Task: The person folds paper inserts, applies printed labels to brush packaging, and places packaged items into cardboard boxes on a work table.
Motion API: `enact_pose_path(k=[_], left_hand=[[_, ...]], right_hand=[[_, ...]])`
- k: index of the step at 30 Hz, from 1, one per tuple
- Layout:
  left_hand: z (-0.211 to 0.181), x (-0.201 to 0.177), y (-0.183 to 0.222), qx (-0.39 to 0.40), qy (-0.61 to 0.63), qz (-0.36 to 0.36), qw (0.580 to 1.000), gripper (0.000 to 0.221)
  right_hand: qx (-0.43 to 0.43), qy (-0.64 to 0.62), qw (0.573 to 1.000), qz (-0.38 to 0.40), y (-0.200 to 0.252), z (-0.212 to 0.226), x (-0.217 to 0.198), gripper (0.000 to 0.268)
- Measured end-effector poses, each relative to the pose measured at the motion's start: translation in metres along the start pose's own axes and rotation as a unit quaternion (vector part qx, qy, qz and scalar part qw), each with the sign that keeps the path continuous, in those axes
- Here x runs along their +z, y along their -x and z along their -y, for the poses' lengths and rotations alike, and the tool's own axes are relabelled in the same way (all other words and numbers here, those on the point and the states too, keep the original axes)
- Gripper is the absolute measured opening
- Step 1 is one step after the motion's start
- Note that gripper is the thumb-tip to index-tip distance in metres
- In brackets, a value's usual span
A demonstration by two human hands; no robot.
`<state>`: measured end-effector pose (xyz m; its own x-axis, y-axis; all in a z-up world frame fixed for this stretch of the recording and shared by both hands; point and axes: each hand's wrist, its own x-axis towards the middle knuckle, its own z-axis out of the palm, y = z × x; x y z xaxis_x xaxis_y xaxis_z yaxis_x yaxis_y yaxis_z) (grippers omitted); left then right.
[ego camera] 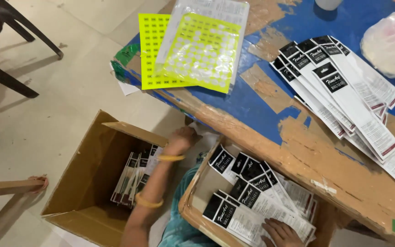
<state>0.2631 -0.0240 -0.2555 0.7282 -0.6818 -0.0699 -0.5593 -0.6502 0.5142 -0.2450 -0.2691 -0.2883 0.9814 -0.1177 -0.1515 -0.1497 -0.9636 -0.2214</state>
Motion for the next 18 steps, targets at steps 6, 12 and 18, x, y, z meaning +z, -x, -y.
enact_pose_path(k=[6,12,18], left_hand=[[-0.116,-0.206,0.019,0.191,-0.051,-0.226,0.954,0.062],[-0.088,-0.247,-0.071,0.244,-0.150,-0.200,0.937,0.075],[-0.062,-0.228,-0.112,0.270,-0.106,-0.197,0.936,0.030]], right_hand=[[-0.072,-0.082,0.992,-0.059,-0.062,0.087,-0.130,0.037],[-0.154,-0.070,0.981,-0.091,-0.080,0.111,-0.162,0.032],[-0.188,-0.098,0.976,-0.056,-0.089,0.109,-0.189,0.021]])
